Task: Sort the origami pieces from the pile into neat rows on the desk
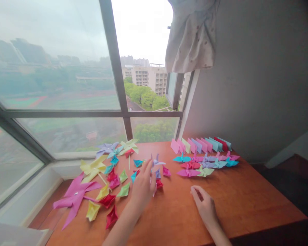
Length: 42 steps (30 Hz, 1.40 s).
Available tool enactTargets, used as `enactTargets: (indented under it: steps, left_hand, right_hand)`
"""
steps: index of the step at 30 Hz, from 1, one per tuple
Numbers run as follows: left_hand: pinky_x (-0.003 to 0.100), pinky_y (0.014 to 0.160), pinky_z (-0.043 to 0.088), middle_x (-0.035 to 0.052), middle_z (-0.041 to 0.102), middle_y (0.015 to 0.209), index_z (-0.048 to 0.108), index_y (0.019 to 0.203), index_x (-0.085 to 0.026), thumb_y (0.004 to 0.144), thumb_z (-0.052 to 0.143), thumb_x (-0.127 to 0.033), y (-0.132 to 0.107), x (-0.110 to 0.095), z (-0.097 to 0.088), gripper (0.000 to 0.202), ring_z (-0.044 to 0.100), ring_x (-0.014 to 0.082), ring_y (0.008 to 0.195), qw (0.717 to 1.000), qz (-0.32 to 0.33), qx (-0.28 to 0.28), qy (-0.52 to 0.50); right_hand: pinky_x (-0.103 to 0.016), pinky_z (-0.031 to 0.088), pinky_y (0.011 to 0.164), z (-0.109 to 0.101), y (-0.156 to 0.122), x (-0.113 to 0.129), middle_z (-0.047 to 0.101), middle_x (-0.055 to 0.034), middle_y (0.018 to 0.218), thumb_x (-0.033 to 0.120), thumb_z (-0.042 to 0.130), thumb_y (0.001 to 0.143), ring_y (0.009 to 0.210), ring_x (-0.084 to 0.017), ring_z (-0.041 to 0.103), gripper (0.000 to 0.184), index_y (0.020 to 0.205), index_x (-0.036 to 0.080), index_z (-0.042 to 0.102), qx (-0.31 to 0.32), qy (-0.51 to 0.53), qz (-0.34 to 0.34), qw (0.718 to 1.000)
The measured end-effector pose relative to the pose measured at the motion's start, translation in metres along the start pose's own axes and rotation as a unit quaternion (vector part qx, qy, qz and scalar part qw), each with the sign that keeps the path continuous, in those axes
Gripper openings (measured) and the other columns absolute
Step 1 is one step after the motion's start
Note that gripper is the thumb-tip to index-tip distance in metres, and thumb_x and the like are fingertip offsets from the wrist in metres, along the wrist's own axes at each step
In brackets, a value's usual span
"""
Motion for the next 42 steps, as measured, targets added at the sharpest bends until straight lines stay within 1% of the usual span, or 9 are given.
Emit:
enactTargets:
  steps: [3, 6, 12, 17, 22, 27, 32, 37, 42]
  left_hand:
    - [0.037, 0.103, 0.049, 0.0151, 0.043, 0.149, 0.034, 0.148, -0.015, 0.094, 0.04, -0.018, -0.046, -0.045, 0.024, 0.054, 0.048, 0.0258, 0.133, 0.994, 0.09, 0.054, -0.013]
    - [0.037, 0.101, 0.051, 0.0178, 0.041, 0.151, 0.03, 0.15, -0.012, 0.093, 0.04, -0.015, -0.084, -0.07, 0.045, 0.058, 0.049, 0.0268, 0.132, 0.983, 0.155, 0.093, -0.02]
    - [0.028, 0.077, 0.059, 0.015, 0.065, 0.127, 0.06, 0.122, -0.021, 0.093, 0.04, -0.012, -0.126, -0.082, 0.053, 0.036, 0.07, 0.0194, 0.091, 0.965, 0.227, 0.085, -0.097]
    - [0.03, 0.077, 0.056, 0.0149, 0.063, 0.122, 0.062, 0.11, -0.023, 0.093, 0.045, -0.02, -0.116, -0.048, 0.029, 0.024, 0.066, 0.0223, 0.098, 0.976, 0.015, 0.036, -0.215]
    - [0.031, 0.071, 0.053, 0.012, 0.066, 0.106, 0.065, 0.107, -0.021, 0.089, 0.057, -0.041, -0.107, -0.02, 0.031, 0.028, 0.064, 0.0234, 0.087, 0.944, -0.141, 0.06, -0.291]
    - [0.026, 0.064, 0.045, 0.0051, 0.064, 0.076, 0.068, 0.081, -0.016, 0.087, 0.058, -0.051, -0.12, -0.019, 0.062, 0.036, 0.057, 0.0191, 0.071, 0.89, -0.173, 0.217, -0.36]
    - [0.024, 0.062, 0.039, 0.0026, 0.06, 0.069, 0.066, 0.073, -0.015, 0.084, 0.058, -0.059, -0.128, -0.018, 0.069, 0.047, 0.053, 0.0169, 0.068, 0.847, -0.187, 0.278, -0.414]
    - [0.024, 0.06, 0.039, 0.002, 0.061, 0.065, 0.065, 0.07, -0.014, 0.078, 0.06, -0.067, -0.126, -0.016, 0.071, 0.053, 0.053, 0.0153, 0.062, 0.801, -0.222, 0.275, -0.483]
    - [0.023, 0.052, 0.034, 0.0005, 0.058, 0.06, 0.063, 0.07, -0.015, 0.07, 0.063, -0.073, -0.125, -0.003, 0.076, 0.058, 0.048, 0.0137, 0.055, 0.813, -0.29, 0.205, -0.46]
  right_hand:
    - [-0.029, 0.053, 0.064, 0.026, -0.027, 0.014, 0.072, -0.0114, 0.099, 0.061, 0.065, 0.076, 0.084, -0.025, 0.067, 0.05, 0.102, 0.019, 0.071, 0.056, 0.152, 0.061, 0.985]
    - [-0.029, 0.052, 0.057, 0.052, -0.054, 0.023, 0.073, -0.0123, 0.095, 0.061, 0.071, 0.071, 0.073, -0.023, 0.066, 0.054, 0.103, 0.018, 0.073, 0.084, 0.269, 0.108, 0.953]
    - [-0.026, 0.046, 0.053, 0.044, -0.071, 0.008, 0.066, -0.0051, 0.068, 0.057, 0.072, 0.072, 0.06, -0.017, 0.057, 0.041, 0.082, 0.017, 0.074, -0.029, 0.301, 0.155, 0.941]
    - [-0.026, 0.049, 0.064, 0.03, -0.066, 0.023, 0.069, -0.0053, 0.077, 0.053, 0.068, 0.079, 0.07, -0.019, 0.061, 0.037, 0.088, 0.018, 0.074, 0.021, 0.21, 0.09, 0.973]
    - [-0.03, 0.051, 0.076, 0.038, -0.066, 0.038, 0.071, -0.0078, 0.083, 0.053, 0.064, 0.082, 0.08, -0.023, 0.065, 0.038, 0.089, 0.018, 0.075, 0.106, 0.183, 0.051, 0.976]
    - [-0.028, 0.049, 0.066, 0.045, -0.073, 0.031, 0.069, -0.0063, 0.075, 0.056, 0.066, 0.079, 0.072, -0.021, 0.062, 0.04, 0.078, 0.016, 0.074, 0.149, 0.196, 0.092, 0.965]
    - [-0.024, 0.044, 0.058, 0.044, -0.079, 0.019, 0.062, -0.0028, 0.067, 0.056, 0.069, 0.076, 0.062, -0.015, 0.055, 0.039, 0.072, 0.017, 0.069, 0.13, 0.305, 0.179, 0.927]
    - [-0.022, 0.042, 0.055, 0.04, -0.073, 0.01, 0.057, 0.0006, 0.066, 0.051, 0.075, 0.071, 0.059, -0.013, 0.051, 0.034, 0.067, 0.019, 0.062, 0.087, 0.367, 0.224, 0.899]
    - [-0.022, 0.04, 0.052, 0.022, -0.066, 0.004, 0.054, 0.0005, 0.061, 0.061, 0.067, 0.074, 0.057, -0.013, 0.048, 0.043, 0.067, 0.019, 0.06, 0.009, 0.261, 0.174, 0.949]
Point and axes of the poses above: each hand's wrist, its own y-axis towards the middle knuckle, its own z-axis out of the palm, x = y × z, the point moved 8 cm from there along y, towards the middle knuckle
